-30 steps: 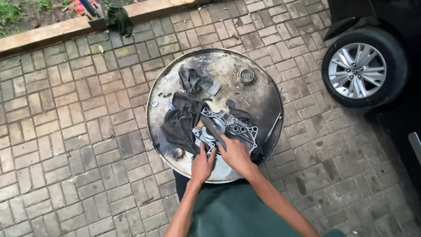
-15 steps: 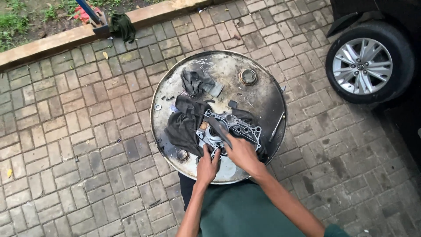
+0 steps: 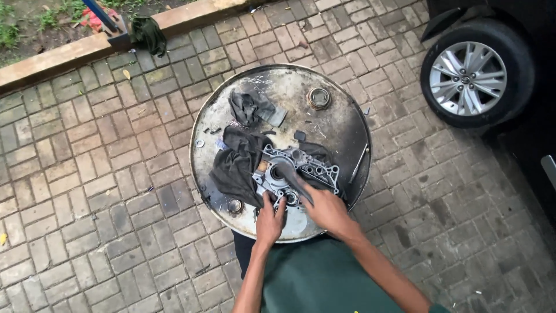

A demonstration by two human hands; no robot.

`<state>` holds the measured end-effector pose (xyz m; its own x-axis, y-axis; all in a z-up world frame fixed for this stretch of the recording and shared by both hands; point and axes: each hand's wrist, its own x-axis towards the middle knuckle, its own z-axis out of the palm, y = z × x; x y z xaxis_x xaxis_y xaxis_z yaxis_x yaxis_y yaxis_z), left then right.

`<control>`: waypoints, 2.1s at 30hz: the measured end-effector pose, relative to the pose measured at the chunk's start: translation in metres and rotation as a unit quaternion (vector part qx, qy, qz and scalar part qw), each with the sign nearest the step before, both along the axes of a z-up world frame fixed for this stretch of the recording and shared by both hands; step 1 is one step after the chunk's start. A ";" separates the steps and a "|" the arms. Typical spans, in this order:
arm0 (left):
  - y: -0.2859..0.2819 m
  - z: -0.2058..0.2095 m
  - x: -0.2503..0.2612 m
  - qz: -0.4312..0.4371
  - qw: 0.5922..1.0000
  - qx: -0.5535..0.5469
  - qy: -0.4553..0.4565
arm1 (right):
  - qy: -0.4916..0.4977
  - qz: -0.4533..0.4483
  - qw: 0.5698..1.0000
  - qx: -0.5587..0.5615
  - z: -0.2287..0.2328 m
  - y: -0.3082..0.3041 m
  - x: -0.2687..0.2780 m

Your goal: The person scrubs a disassembled engine casing with a brush, focusing on the internal surfaces and crevices. They hold the metal part steady with one hand while scrubbing with the other, occasionally repositioning the component on a metal barrel lid.

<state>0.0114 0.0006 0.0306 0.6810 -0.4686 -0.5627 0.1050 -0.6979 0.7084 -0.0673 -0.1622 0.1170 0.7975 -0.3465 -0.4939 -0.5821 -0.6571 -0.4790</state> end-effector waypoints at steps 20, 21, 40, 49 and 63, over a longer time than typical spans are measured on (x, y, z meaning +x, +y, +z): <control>-0.003 -0.011 -0.001 0.015 1.000 -0.002 -0.007 | -0.030 -0.008 1.000 0.003 -0.032 0.009 0.015; -0.001 -0.010 -0.001 0.015 1.000 -0.011 -0.010 | -0.097 -0.041 0.994 0.011 -0.040 0.017 0.019; 0.001 -0.012 -0.006 0.041 0.997 -0.057 -0.012 | -0.052 -0.058 0.996 0.030 -0.028 0.019 -0.014; 0.000 -0.011 -0.009 0.052 0.995 -0.071 -0.038 | -0.065 -0.024 0.997 0.042 -0.008 0.026 -0.015; 0.005 -0.017 -0.009 0.070 0.986 -0.152 -0.020 | -0.012 -0.017 0.999 0.030 0.004 0.030 -0.003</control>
